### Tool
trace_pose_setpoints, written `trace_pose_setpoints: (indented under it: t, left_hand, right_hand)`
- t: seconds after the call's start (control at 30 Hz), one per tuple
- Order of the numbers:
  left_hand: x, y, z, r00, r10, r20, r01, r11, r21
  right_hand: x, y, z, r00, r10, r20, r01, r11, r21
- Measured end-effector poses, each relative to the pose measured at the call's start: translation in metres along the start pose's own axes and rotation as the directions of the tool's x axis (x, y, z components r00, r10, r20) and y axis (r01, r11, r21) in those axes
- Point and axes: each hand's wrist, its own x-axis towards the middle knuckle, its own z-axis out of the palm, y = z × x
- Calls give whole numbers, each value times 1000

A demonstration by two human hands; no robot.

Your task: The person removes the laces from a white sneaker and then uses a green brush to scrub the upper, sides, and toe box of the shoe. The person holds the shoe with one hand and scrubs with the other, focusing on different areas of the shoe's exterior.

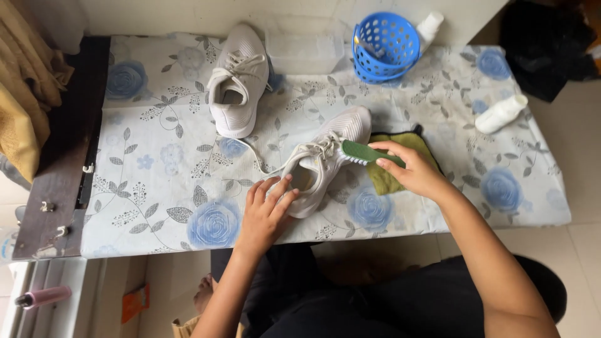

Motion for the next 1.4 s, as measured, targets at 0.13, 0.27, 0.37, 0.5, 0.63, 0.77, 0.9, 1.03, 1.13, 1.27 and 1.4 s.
trace_pose_setpoints:
  t: [0.13,0.27,0.37,0.5,0.63,0.77,0.9,1.03,1.13,1.27,1.4]
  left_hand:
    - [-1,-4,10,1000,-17,-6,18,1000,19]
    - [-8,0,9,1000,15,26,-16,999,39]
    - [0,0,12,1000,6,17,-8,994,106]
    - [0,5,17,1000,8,4,-9,988,154]
    - [2,13,12,1000,23,15,-25,983,181]
    - [7,18,10,999,45,16,-47,977,209]
    - [6,24,11,998,57,-14,-52,967,248]
    - [7,25,11,996,87,-24,-77,960,268]
    - [6,26,14,994,103,-37,-91,963,253]
    - [9,24,18,990,143,-17,-136,967,213]
    - [3,17,24,988,153,26,-155,982,112]
  right_hand:
    - [21,32,-8,994,-102,25,98,987,124]
    - [24,73,9,986,-135,-98,142,988,67]
    - [35,60,6,969,-197,-146,171,970,-173]
    - [47,90,20,946,-266,-184,219,945,-244]
    - [34,69,11,954,-205,-221,141,952,-273]
    - [27,49,6,948,-157,-278,93,969,-230]
    - [24,40,22,946,-245,-213,210,962,-173]
    - [13,28,11,945,-242,-218,201,960,-194]
    - [19,45,1,978,-66,-197,34,986,-163]
    - [18,41,-8,981,-49,-190,-5,962,-273]
    - [6,28,10,948,-248,-200,170,924,-343]
